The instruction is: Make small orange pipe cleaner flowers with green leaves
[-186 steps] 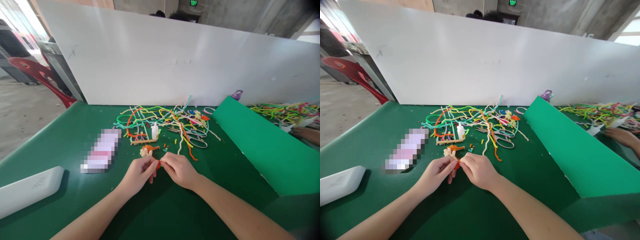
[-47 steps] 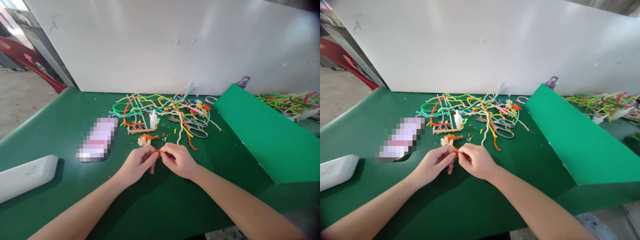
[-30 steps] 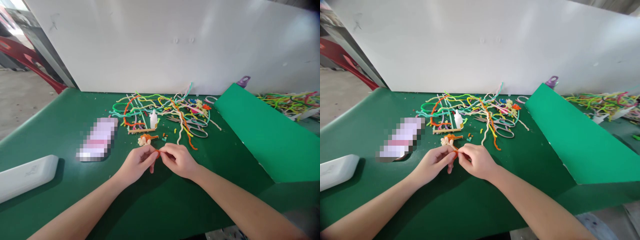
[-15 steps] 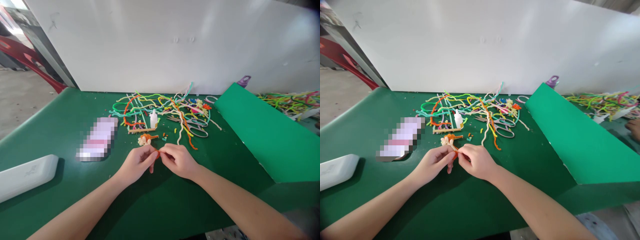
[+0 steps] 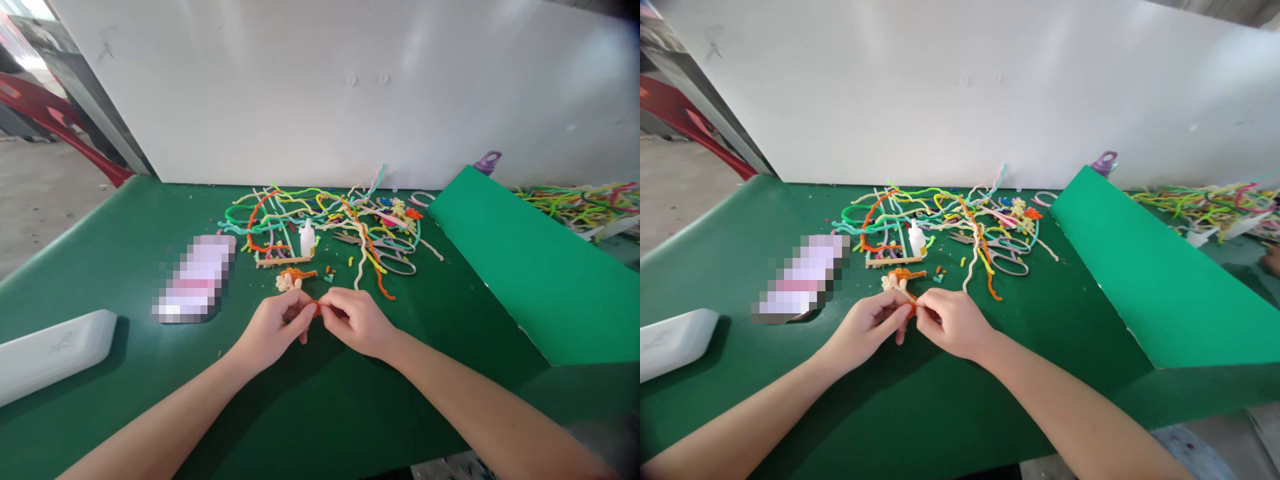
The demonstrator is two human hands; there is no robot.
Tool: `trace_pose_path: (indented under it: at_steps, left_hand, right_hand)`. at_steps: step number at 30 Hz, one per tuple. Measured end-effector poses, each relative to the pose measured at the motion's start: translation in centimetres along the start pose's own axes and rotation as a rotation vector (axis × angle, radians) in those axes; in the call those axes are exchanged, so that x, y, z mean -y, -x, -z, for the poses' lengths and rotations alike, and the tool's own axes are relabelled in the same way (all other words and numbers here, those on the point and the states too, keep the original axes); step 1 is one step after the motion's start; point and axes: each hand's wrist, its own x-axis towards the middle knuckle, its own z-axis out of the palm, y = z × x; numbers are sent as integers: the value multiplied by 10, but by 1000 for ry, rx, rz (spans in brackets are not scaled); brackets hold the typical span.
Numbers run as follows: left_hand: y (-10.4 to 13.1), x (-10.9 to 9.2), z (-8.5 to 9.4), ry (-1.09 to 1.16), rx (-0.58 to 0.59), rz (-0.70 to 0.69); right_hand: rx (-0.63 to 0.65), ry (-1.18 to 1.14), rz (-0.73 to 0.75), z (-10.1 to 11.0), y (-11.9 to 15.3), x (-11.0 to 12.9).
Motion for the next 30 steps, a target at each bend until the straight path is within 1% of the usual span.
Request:
trace_pose_path:
  at_steps: [7,13,19,24,27,30]
  left_hand:
    - [1,-2,0,-14,-5,-13]
    - [0,-4,1,-84,9,-24]
    - [0,0,2,-330,-42,-160]
    - [1,5,5,-526,-97,-301]
    - [2,6,6,-567,-117,-337]
    - [1,6,5,-471,-155,-275]
  right_hand:
    - [-11,-55,-27,1,-1,0]
    - [3,-156,-125,2,-3,1]
    - [77,-331,-293,3,-4,-1]
    - [107,-429,-379,2,-4,-2]
    - [129,-449,-389,2,-4,-3]
    - [105,-394,-314,3,-5,-2]
